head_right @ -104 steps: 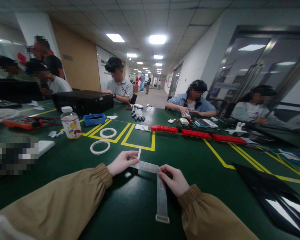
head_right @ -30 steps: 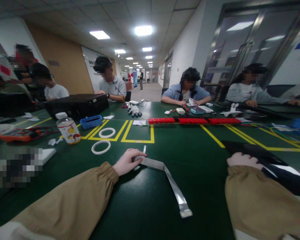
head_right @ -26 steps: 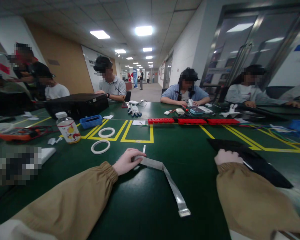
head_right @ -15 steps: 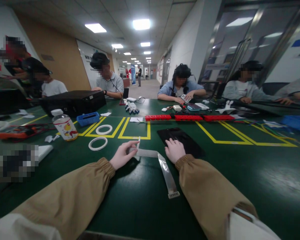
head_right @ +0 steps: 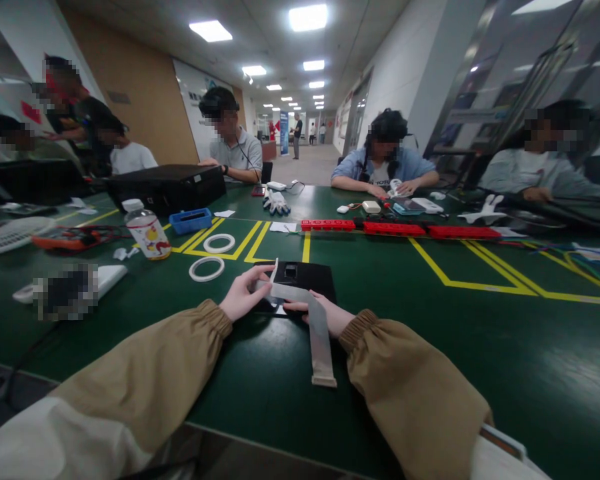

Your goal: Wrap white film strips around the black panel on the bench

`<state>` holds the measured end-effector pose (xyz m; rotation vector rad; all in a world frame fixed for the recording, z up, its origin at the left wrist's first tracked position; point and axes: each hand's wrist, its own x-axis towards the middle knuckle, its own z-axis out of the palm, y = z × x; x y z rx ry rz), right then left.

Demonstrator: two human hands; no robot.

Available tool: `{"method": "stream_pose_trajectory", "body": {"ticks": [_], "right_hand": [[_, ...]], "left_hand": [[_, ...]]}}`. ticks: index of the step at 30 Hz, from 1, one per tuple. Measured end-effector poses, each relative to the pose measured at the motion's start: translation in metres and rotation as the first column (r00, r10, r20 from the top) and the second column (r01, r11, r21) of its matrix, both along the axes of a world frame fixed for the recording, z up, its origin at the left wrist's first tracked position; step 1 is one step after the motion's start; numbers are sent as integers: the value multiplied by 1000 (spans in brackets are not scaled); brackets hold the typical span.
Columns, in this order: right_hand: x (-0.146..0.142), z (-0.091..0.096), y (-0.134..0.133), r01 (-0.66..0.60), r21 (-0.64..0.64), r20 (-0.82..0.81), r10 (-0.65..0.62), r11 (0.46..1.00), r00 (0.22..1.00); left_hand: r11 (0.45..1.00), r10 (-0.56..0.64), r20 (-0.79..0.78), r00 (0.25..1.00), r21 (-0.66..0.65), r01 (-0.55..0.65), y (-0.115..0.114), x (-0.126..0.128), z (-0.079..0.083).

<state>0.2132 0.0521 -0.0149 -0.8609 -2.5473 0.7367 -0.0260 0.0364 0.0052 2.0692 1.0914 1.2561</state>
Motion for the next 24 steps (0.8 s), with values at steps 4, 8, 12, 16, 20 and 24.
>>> {"method": "stream_pose_trajectory", "body": {"ticks": [4,8,12,16,20,24], "right_hand": [[-3,14,-12,-84,-167,-160,57,982,986],[0,23,-13,63,-397,-276,-185,916,943],[9,25,-7,302,-392,-275,-424,869,863],[9,19,-7,264,-390,-241,-375,882,895],[3,13,-8,248,-337,-193,-325,908,926],[-1,11,-10,303,-327,-197,-378,895,905]], "left_hand": [[999,-37,0,999,-21,37,-1,0,1],[999,-25,-5,1000,-28,25,-1,0,-2],[998,44,-81,996,-37,-47,-3,-2,-6],[994,83,-169,982,-50,-93,-8,-2,-7],[989,108,-253,962,-73,-130,-12,-1,-5],[988,116,-284,952,-68,-141,-12,0,-5]]}}
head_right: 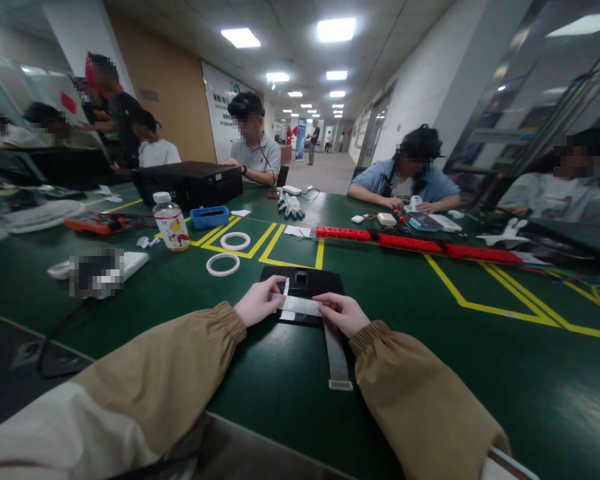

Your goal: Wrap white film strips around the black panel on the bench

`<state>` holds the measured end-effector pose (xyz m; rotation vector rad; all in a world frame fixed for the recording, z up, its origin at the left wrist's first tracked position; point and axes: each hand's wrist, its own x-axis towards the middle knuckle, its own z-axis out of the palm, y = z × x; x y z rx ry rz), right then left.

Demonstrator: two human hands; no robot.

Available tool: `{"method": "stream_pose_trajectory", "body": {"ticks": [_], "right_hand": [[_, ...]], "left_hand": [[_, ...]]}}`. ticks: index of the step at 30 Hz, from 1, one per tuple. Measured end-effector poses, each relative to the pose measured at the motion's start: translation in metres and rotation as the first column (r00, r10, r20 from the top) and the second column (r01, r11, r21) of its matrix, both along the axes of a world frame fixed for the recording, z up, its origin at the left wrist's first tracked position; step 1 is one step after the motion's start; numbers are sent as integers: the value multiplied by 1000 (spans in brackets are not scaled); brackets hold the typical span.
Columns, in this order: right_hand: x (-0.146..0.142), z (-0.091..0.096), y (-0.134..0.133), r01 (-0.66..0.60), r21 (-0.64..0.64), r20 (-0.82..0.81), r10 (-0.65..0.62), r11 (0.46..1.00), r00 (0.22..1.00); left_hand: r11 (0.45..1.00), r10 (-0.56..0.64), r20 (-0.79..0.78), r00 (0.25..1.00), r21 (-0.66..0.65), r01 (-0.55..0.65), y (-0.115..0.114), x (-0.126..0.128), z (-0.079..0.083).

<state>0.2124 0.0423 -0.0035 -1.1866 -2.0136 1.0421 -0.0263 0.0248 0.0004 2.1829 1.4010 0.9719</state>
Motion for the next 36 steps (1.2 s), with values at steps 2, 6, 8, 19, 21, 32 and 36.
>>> {"method": "stream_pose_trajectory", "body": {"ticks": [2,6,8,19,21,32,36], "right_hand": [[-2,0,-1,26,12,7,-26,1000,1000],[-4,0,-3,53,36,22,-54,998,998],[-4,0,-3,60,62,28,-62,996,998],[-3,1,-3,35,268,133,-73,963,988],[-3,1,-3,33,275,140,-74,961,987],[-2,0,-2,-15,317,133,-29,948,991],[-2,1,-3,-13,313,130,-30,950,991]], "left_hand": [[1000,-8,-18,1000,-12,7,1,0,0],[999,-26,-81,996,-34,24,1,0,0],[999,-28,-144,989,-31,24,1,0,2],[996,44,-492,870,-47,-77,4,11,19],[997,48,-502,864,-35,-76,5,13,18],[972,27,-602,798,201,119,-26,1,10],[967,27,-626,779,216,139,-29,0,7]]}}
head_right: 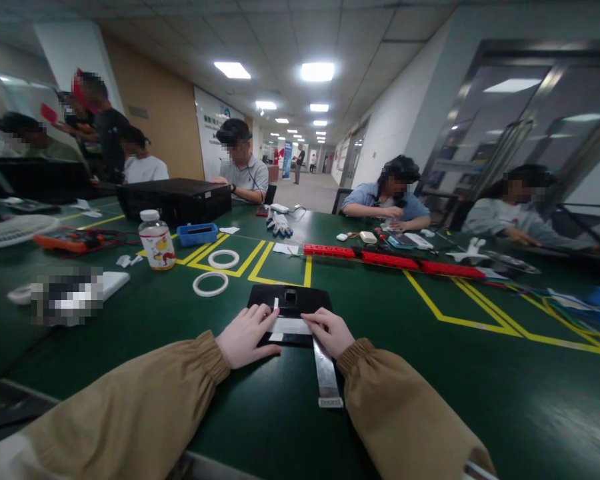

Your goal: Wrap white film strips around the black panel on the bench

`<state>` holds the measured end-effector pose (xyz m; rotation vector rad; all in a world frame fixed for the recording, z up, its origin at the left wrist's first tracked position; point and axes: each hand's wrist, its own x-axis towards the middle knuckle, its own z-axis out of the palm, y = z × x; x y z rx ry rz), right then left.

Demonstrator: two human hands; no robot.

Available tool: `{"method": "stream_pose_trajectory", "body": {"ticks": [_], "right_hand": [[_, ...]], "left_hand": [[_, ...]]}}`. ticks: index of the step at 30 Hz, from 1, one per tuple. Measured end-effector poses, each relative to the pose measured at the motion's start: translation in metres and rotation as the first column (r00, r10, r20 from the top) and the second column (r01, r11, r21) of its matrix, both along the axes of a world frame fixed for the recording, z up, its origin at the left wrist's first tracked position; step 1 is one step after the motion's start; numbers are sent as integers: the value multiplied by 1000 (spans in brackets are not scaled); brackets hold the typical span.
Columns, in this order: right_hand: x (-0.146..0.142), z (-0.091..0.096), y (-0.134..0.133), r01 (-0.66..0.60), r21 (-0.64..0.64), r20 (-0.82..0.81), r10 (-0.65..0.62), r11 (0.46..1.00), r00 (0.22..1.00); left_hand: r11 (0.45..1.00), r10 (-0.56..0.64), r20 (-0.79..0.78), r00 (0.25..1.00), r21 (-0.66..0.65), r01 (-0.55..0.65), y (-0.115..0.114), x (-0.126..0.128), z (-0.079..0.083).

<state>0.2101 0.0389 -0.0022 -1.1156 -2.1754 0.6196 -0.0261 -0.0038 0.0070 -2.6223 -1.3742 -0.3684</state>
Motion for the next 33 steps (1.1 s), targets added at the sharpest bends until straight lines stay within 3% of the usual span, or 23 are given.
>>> {"method": "stream_pose_trajectory", "body": {"ticks": [19,29,33], "right_hand": [[-1,-4,0,-14,55,2,14,998,1000],[-1,-4,-1,7,76,40,-10,997,999],[-1,-1,-1,-11,165,42,4,986,999]], "left_hand": [[997,49,-35,998,53,-47,-3,8,5],[996,-5,-30,1000,83,7,0,9,4],[998,-15,-8,1000,53,16,0,9,6]]}}
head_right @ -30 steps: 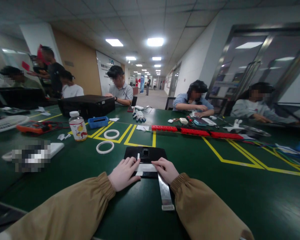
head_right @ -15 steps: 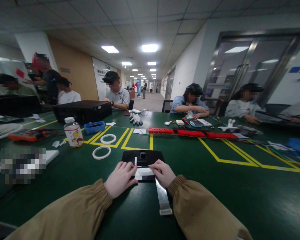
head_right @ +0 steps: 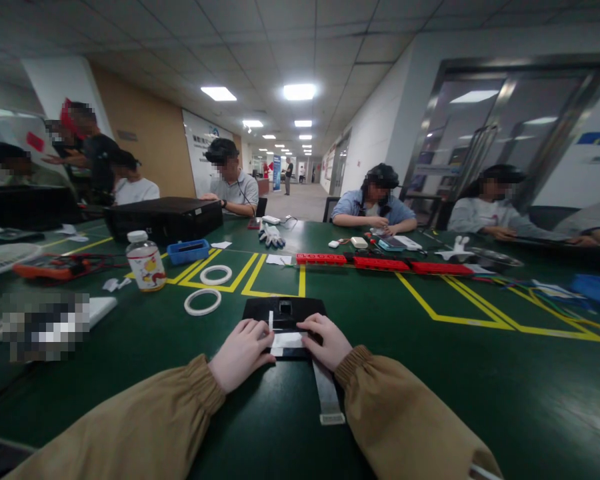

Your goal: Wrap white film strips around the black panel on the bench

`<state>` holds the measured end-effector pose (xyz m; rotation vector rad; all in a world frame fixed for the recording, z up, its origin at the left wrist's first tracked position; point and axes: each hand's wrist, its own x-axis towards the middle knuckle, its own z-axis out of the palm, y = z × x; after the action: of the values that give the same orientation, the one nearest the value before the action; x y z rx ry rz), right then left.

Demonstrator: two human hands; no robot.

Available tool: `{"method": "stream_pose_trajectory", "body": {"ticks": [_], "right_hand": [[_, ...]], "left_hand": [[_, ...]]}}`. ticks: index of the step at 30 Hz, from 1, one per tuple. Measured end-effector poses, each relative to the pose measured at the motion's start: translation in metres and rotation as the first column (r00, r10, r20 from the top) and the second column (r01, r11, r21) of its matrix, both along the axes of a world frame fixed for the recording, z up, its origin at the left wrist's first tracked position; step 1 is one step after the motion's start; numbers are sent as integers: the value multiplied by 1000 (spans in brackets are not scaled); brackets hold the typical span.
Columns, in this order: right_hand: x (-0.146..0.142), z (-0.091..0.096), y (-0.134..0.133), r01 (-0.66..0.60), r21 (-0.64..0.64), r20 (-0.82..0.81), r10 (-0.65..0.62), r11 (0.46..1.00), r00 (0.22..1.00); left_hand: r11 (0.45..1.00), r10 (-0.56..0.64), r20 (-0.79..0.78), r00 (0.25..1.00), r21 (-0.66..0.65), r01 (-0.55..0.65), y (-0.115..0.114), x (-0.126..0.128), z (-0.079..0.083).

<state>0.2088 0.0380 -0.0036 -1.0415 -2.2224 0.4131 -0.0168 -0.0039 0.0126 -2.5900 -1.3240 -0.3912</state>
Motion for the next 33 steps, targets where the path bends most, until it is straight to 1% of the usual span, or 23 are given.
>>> {"method": "stream_pose_trajectory", "body": {"ticks": [2,5,7,9,12,17,21,23,25,29,33], "right_hand": [[-1,3,0,-39,44,56,36,998,998],[-4,7,2,-90,53,191,78,995,979],[-8,8,3,-103,51,255,86,993,963],[-11,8,5,-90,30,291,78,995,953],[-13,6,9,-54,15,299,47,998,953],[-15,8,10,20,79,269,-40,997,962],[-19,10,9,71,89,287,-94,993,953],[-21,9,10,82,87,301,-105,993,948],[-21,6,12,67,80,318,-89,995,944],[-19,1,16,59,68,343,-79,996,936],[-19,1,15,93,92,323,-118,991,939]], "left_hand": [[999,-12,29,1000,-30,13,0,0,0],[996,-38,67,997,-73,43,3,-1,-3],[996,-52,67,996,-72,57,6,-2,-5],[996,-69,60,996,-56,73,11,-3,-7],[992,-111,61,992,-54,115,19,-4,-7],[973,-206,78,975,-91,213,32,-7,-3],[950,-276,119,954,-116,289,38,-13,-3],[939,-308,156,939,-112,326,40,-15,-3],[928,-329,202,923,-112,355,41,-17,-3],[916,-344,260,902,-119,383,45,-14,-2],[924,-340,233,911,-96,370,47,-11,-5]]}}
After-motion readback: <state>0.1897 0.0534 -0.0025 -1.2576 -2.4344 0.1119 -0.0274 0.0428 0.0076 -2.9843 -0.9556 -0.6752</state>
